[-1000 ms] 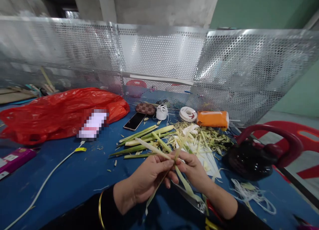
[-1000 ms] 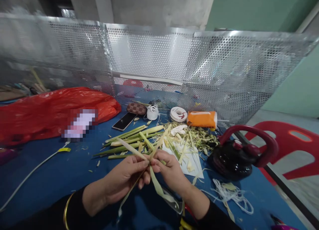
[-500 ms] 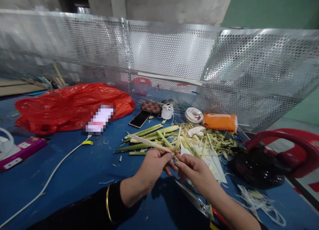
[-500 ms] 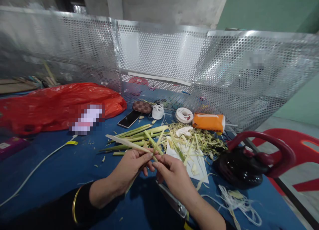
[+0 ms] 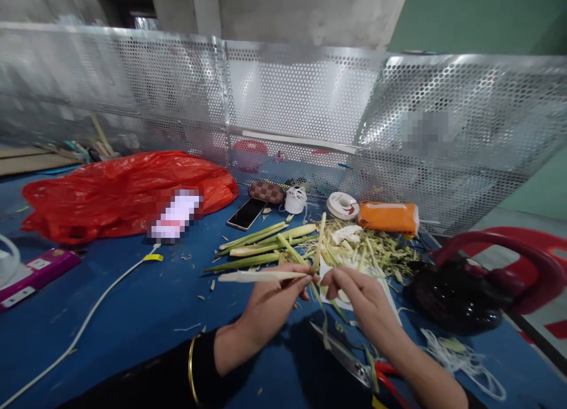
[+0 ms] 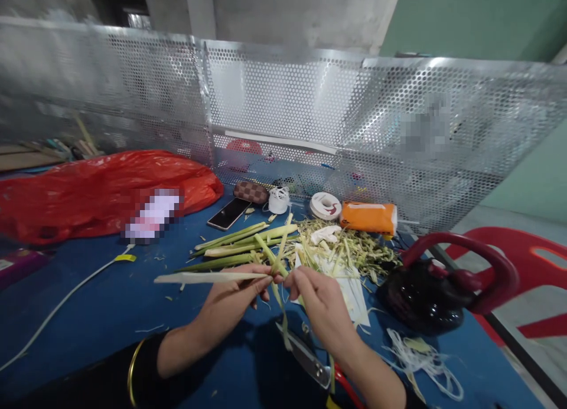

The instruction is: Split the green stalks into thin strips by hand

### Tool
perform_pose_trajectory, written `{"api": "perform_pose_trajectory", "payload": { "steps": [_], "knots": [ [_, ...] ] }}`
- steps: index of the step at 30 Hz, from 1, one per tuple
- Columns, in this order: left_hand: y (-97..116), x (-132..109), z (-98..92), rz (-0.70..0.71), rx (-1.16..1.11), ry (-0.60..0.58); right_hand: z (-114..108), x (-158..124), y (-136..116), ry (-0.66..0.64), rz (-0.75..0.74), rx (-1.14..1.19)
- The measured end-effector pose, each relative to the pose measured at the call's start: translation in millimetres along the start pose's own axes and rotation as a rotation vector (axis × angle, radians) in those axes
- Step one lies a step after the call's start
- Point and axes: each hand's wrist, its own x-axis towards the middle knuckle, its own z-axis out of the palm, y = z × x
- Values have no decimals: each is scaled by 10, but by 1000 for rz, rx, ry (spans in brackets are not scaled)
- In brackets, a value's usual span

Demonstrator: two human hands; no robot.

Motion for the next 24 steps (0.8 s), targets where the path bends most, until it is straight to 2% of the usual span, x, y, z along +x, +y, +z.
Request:
{"api": "perform_pose_trajectory", "payload": {
  "steps": [3, 6, 9, 12, 18, 24],
  "knots": [
    [24, -46, -17, 132, 53, -102, -34, 64, 24, 29, 145, 231],
    [-26, -84, -19, 281, 104, -243, 21, 66, 32, -121, 263, 520],
    [-55, -110, -22, 309, 193, -335, 80, 30, 12, -237, 344, 755],
    [-41, -122, -29, 310, 198, -397, 115, 2, -1, -196, 418, 888],
    [16, -129, -15, 216, 245, -465, 159, 21, 60, -106, 444, 896],
    [-11, -140, 20, 239, 359, -392, 192, 9, 70, -4, 439, 801]
  ]
}}
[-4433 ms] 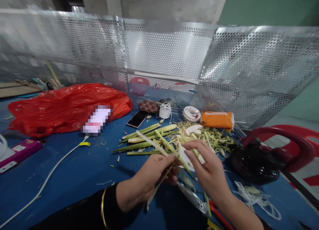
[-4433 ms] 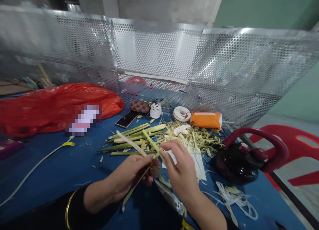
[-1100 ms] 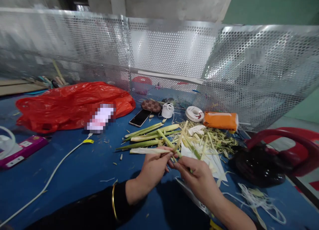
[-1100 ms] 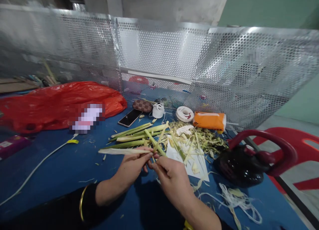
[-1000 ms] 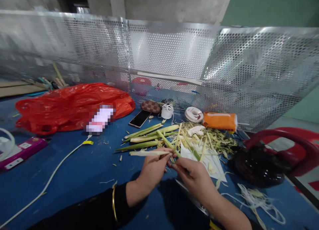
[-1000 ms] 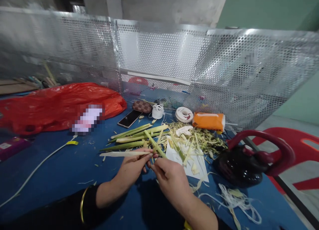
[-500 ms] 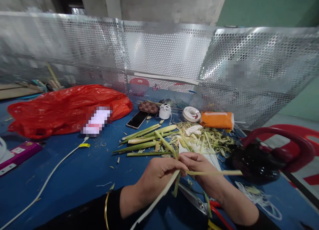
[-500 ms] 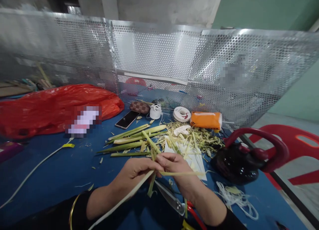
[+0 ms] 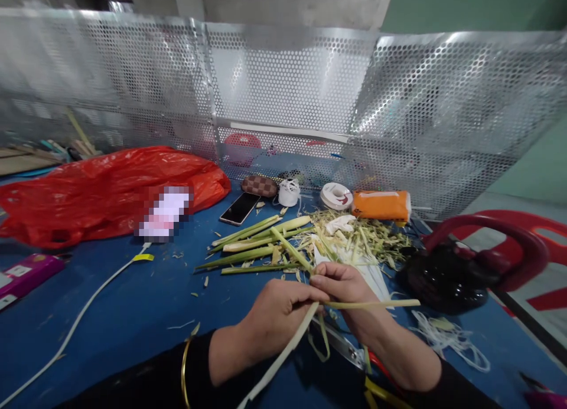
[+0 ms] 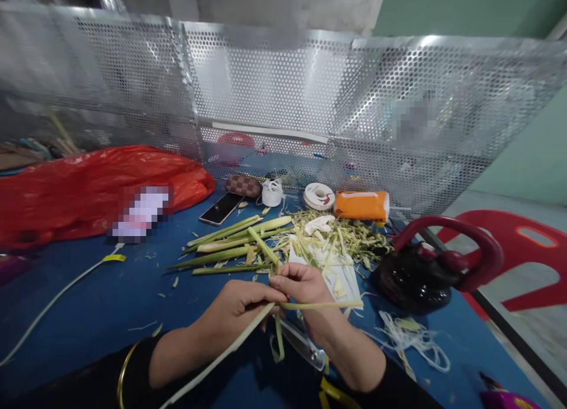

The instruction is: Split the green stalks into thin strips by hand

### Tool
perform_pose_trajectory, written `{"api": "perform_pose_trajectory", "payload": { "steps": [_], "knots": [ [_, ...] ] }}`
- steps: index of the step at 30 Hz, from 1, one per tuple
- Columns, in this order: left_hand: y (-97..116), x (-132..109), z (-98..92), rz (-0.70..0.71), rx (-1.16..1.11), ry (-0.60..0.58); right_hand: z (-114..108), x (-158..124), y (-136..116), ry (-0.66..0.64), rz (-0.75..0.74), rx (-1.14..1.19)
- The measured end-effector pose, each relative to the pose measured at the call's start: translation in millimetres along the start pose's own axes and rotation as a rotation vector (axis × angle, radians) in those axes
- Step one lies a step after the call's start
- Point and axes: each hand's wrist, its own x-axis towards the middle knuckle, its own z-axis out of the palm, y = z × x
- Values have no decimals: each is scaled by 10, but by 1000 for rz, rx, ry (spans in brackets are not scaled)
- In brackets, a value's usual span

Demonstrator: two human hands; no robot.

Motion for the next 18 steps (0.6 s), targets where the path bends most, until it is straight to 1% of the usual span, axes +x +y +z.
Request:
{"api": "perform_pose_trajectory", "payload": {
  "steps": [3, 6, 9, 12, 14, 15, 18],
  "knots": [
    [-27, -2, 7, 59, 91, -20, 38, -27, 7, 30, -18, -43],
    [-46, -7, -5, 138, 237, -60, 60, -36, 18, 51, -31, -80],
    [-58, -15, -25, 231, 386, -96, 55, -29, 34, 26, -33, -119],
    [-57, -17, -46, 270, 474, -116, 43, -26, 36, 2, -34, -132],
    [-49, -11, -56, 253, 439, -121, 37, -25, 26, -7, -28, -111],
    [-45, -7, -59, 221, 376, -105, 34, -23, 18, -14, -21, -91],
    [-30, 7, -55, 48, 83, -15, 23, -8, -6, -24, -10, -13]
  ]
}}
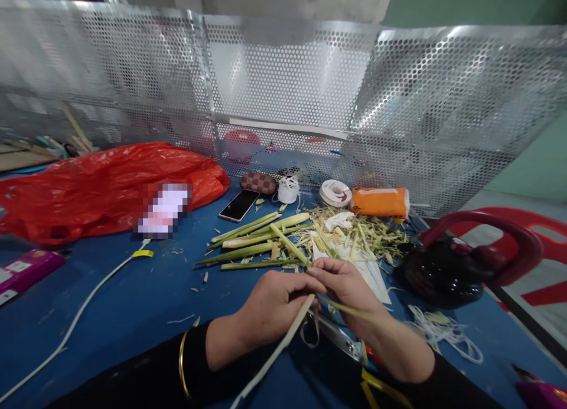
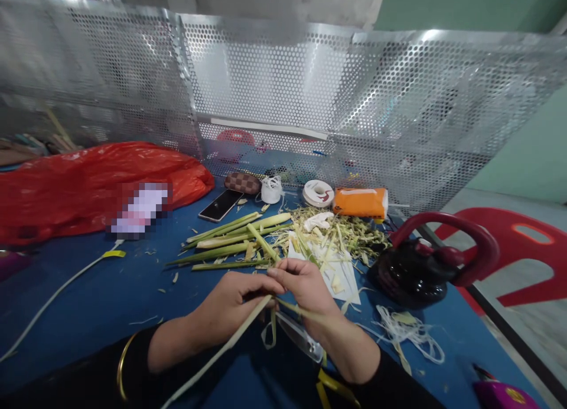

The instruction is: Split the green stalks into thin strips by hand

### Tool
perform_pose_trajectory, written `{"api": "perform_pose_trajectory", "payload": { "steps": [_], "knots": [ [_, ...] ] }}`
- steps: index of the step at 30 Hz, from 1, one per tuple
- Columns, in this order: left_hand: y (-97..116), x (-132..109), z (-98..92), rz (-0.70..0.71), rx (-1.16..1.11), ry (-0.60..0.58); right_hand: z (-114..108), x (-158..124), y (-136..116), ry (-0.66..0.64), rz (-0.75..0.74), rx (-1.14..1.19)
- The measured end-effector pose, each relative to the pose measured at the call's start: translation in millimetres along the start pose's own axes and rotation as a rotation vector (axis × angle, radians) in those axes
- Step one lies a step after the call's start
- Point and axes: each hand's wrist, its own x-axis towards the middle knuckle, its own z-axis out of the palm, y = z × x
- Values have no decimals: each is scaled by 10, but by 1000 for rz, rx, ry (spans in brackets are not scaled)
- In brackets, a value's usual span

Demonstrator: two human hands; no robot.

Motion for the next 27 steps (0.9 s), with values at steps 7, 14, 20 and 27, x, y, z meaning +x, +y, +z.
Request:
{"api": "perform_pose_trajectory", "payload": {
  "steps": [7, 14, 20, 27],
  "knots": [
    [62, 18, 22, -211, -354, 25, -20, 14, -20, -30, 3, 14],
    [26, 2, 33, -110, -135, 70, 14, -18, -6, 21, 2, -3],
    [20, 36, 45, -266, -430, 72, 21, 7, 14, 24, 21, 44],
    [18, 94, 4, -431, -861, 236, -48, -4, -122, 89, -118, -173]
  ]
}}
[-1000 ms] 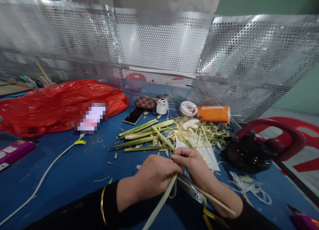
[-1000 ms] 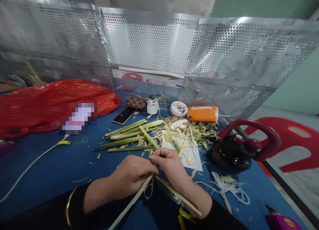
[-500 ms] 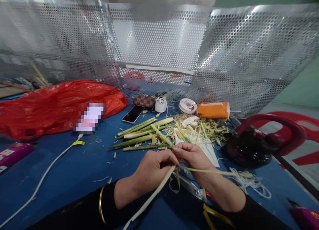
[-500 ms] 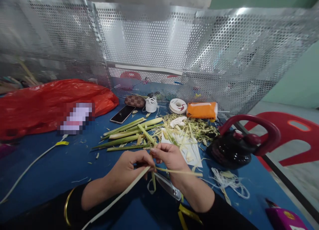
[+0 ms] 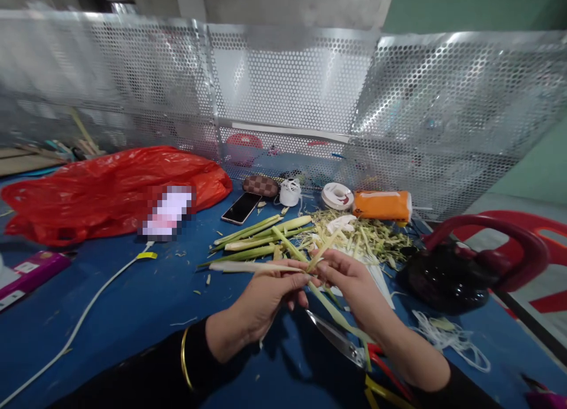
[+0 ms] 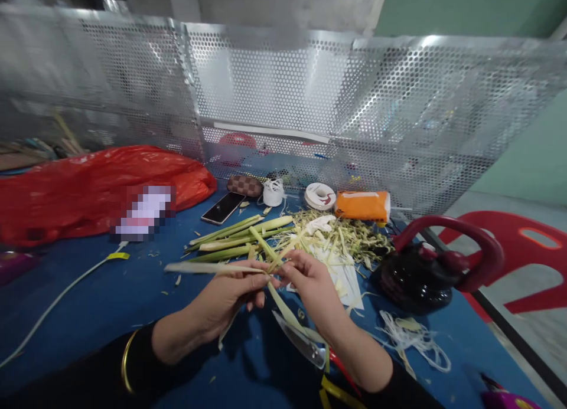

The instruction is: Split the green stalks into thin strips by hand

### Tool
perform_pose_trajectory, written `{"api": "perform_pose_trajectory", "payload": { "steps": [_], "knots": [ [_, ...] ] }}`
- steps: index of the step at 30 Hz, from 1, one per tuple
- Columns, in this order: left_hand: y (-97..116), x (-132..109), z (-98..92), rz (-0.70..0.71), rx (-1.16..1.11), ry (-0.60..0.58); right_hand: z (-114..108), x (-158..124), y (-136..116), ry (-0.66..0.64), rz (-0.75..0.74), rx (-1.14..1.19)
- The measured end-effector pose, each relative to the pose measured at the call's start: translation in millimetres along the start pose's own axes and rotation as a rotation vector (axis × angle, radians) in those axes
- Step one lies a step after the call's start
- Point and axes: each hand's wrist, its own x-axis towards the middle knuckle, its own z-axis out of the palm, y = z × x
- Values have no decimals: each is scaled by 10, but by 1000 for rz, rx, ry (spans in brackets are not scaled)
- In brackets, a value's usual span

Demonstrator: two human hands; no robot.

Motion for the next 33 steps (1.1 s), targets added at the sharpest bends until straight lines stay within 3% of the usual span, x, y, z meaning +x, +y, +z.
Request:
{"api": "perform_pose_trajectory", "payload": {
  "steps": [3, 7, 12, 16, 19, 23, 25, 29, 31, 33],
  "knots": [
    [37, 20, -30, -35, -131, 10, -14, -27, -58, -3, -23, -94],
    [60, 42, -67, -40, -217, 2, 15, -94, -58, -117, -106, -398],
    [-23, 68, -56, 48, -157, 62, 66, -200, 64, -63, -274, -755],
    [-112, 72, -17, 102, -119, 168, 95, -265, 124, -91, -436, -891],
    [-126, 74, -10, 112, -114, 215, 91, -259, 120, -126, -460, -927],
    [-90, 71, -21, 53, -133, 147, 32, -158, 70, -41, -319, -730],
    [-83, 57, -18, -5, -139, 96, 5, -96, 51, 7, -201, -498],
    [-110, 12, 7, -74, -83, -7, 8, -38, 77, -57, 62, -3],
    [-125, -3, 19, -72, -38, -31, 25, -44, 109, -57, 97, 82],
    [-131, -8, 28, -84, -4, -42, 35, -54, 136, -4, 40, 62]
  ]
}}
